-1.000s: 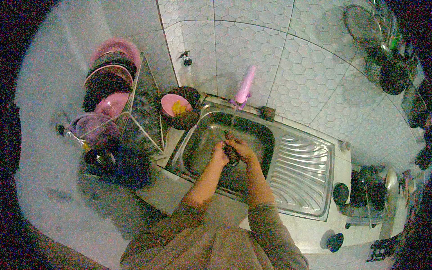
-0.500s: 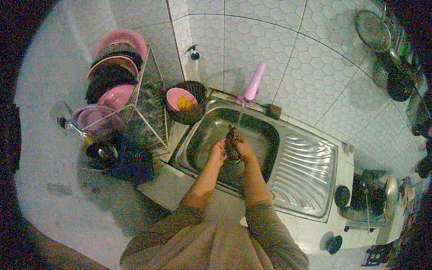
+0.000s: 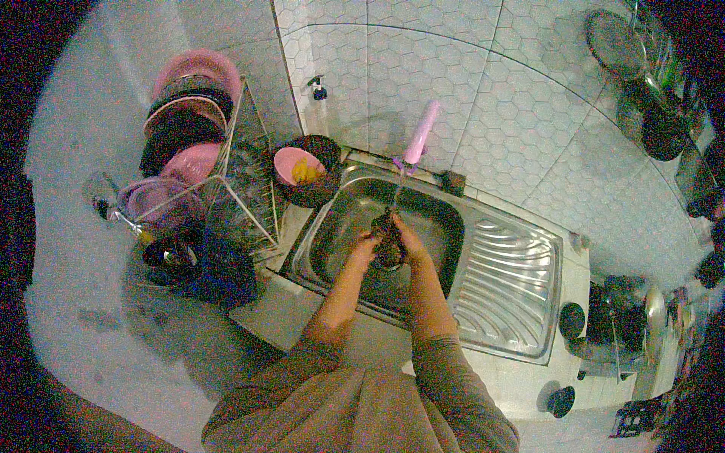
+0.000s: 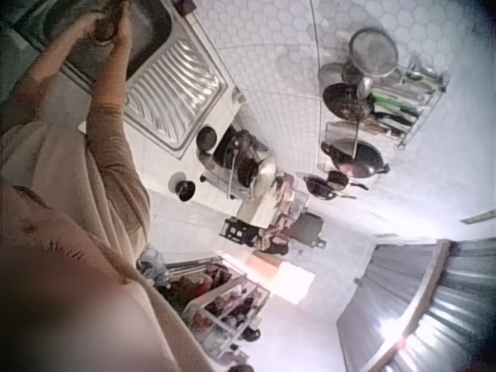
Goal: The person scoops rice into containers by hand, adds fried toppings using a slotted spoon, places the containers on a shelf, and kemudian washes a cloth in a sink.
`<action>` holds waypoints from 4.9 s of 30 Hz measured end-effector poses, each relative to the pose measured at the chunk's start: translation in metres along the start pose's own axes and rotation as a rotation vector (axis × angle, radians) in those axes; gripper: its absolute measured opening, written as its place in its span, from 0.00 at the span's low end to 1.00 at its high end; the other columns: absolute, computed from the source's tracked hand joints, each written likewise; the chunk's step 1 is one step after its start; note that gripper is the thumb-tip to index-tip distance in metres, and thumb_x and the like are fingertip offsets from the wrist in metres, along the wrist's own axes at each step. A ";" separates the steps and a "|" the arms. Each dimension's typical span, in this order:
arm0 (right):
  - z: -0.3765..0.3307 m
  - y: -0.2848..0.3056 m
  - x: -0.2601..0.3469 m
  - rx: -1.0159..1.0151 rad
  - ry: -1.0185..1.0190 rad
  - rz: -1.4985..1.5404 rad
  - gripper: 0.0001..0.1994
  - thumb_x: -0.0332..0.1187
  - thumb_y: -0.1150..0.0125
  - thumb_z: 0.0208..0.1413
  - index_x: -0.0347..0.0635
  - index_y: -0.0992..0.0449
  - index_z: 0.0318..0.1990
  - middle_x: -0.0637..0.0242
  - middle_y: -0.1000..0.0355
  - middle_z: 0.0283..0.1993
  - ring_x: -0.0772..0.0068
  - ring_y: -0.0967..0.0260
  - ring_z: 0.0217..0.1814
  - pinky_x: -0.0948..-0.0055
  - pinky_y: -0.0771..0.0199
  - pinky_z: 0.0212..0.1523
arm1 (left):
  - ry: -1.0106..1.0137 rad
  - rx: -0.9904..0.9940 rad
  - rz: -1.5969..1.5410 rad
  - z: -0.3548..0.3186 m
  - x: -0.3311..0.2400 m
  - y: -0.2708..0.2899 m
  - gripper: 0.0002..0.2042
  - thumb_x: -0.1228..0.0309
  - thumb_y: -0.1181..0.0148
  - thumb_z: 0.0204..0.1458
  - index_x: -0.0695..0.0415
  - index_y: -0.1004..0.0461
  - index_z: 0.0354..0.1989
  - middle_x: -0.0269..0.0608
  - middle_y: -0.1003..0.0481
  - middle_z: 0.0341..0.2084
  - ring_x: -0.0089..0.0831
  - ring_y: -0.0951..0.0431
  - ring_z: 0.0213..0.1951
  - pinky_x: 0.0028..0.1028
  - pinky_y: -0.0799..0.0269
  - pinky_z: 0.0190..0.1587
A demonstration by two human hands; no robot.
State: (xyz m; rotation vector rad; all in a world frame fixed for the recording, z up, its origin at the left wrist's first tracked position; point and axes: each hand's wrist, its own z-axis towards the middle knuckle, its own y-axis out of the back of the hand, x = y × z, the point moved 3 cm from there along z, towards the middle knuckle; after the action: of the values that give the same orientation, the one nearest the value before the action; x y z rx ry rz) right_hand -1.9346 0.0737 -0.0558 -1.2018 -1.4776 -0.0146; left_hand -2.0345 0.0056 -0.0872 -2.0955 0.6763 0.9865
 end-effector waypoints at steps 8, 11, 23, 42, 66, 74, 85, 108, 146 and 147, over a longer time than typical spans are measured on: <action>0.010 0.020 -0.021 -0.146 0.026 0.089 0.21 0.49 0.59 0.58 0.42 0.32 0.46 0.62 0.29 0.42 0.63 0.30 0.42 0.63 0.29 0.44 | -0.402 0.026 0.394 0.008 -0.025 -0.023 0.14 0.75 0.41 0.42 0.62 0.29 0.39 0.40 0.27 0.32 0.28 0.27 0.34 0.27 0.32 0.36; 0.016 0.033 -0.029 -0.159 0.074 0.196 0.21 0.50 0.59 0.57 0.43 0.31 0.44 0.63 0.29 0.41 0.64 0.30 0.41 0.63 0.29 0.42 | -0.356 0.117 0.469 -0.021 -0.051 -0.048 0.12 0.75 0.43 0.43 0.62 0.28 0.38 0.39 0.26 0.31 0.27 0.27 0.34 0.26 0.33 0.37; 0.017 0.003 -0.016 -0.091 0.115 0.290 0.25 0.59 0.54 0.50 0.45 0.28 0.37 0.64 0.28 0.36 0.63 0.30 0.37 0.64 0.29 0.39 | 0.044 0.358 -0.088 0.000 -0.030 -0.044 0.11 0.70 0.50 0.50 0.63 0.29 0.39 0.39 0.26 0.35 0.29 0.27 0.37 0.25 0.34 0.42; -0.010 -0.014 -0.002 -0.084 0.180 0.411 0.31 0.62 0.54 0.49 0.40 0.30 0.44 0.60 0.28 0.40 0.57 0.30 0.40 0.59 0.31 0.43 | -0.291 0.191 0.050 0.012 -0.025 -0.003 0.15 0.66 0.51 0.49 0.57 0.30 0.45 0.38 0.31 0.46 0.33 0.34 0.50 0.32 0.42 0.54; 0.030 -0.009 -0.010 -0.119 0.390 -0.897 0.16 0.31 0.41 0.44 0.34 0.30 0.41 0.57 0.28 0.36 0.65 0.30 0.36 0.67 0.31 0.36 | -0.191 0.176 0.662 0.062 -0.033 -0.024 0.22 0.58 0.35 0.36 0.63 0.27 0.35 0.44 0.26 0.33 0.33 0.26 0.33 0.31 0.32 0.38; 0.027 0.026 -0.005 -0.504 0.326 -1.085 0.22 0.36 0.37 0.40 0.35 0.32 0.44 0.48 0.30 0.41 0.53 0.31 0.45 0.63 0.34 0.44 | -0.276 0.105 0.359 0.008 -0.056 -0.069 0.18 0.62 0.34 0.38 0.62 0.29 0.32 0.38 0.29 0.21 0.26 0.30 0.23 0.27 0.34 0.26; -0.001 -0.010 -0.013 -0.007 0.050 -0.457 0.21 0.31 0.41 0.44 0.35 0.35 0.47 0.61 0.30 0.41 0.66 0.31 0.40 0.69 0.31 0.41 | -0.197 0.285 0.255 0.031 -0.050 -0.062 0.17 0.58 0.36 0.42 0.60 0.31 0.24 0.35 0.32 0.14 0.23 0.34 0.17 0.23 0.42 0.19; 0.031 -0.013 -0.024 -0.323 0.434 -1.229 0.19 0.46 0.46 0.45 0.36 0.26 0.35 0.44 0.29 0.35 0.45 0.31 0.40 0.59 0.32 0.41 | -0.901 -0.133 0.568 0.125 -0.013 -0.032 0.19 0.59 0.48 0.48 0.67 0.27 0.22 0.59 0.27 0.21 0.52 0.27 0.28 0.40 0.34 0.35; -0.007 -0.016 0.047 -0.334 0.368 -0.888 0.20 0.47 0.48 0.52 0.38 0.24 0.22 0.64 0.36 0.14 0.72 0.42 0.17 0.69 0.39 0.22 | 0.225 0.320 -0.430 0.022 0.000 -0.021 0.19 0.50 0.46 0.46 0.54 0.29 0.33 0.34 0.27 0.23 0.31 0.27 0.23 0.29 0.32 0.25; 0.000 -0.014 0.045 -0.397 0.345 -0.932 0.21 0.49 0.49 0.52 0.37 0.25 0.23 0.63 0.36 0.14 0.71 0.42 0.17 0.69 0.39 0.21 | 0.241 0.252 -0.417 0.022 0.001 -0.018 0.18 0.51 0.44 0.44 0.54 0.29 0.33 0.34 0.27 0.23 0.31 0.28 0.24 0.30 0.32 0.27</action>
State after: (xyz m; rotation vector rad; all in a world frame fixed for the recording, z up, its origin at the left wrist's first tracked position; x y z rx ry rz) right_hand -1.9346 0.0959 -0.0137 -0.6529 -1.6319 -1.1283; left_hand -2.0305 0.0335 -0.0909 -2.0314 0.4247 0.4011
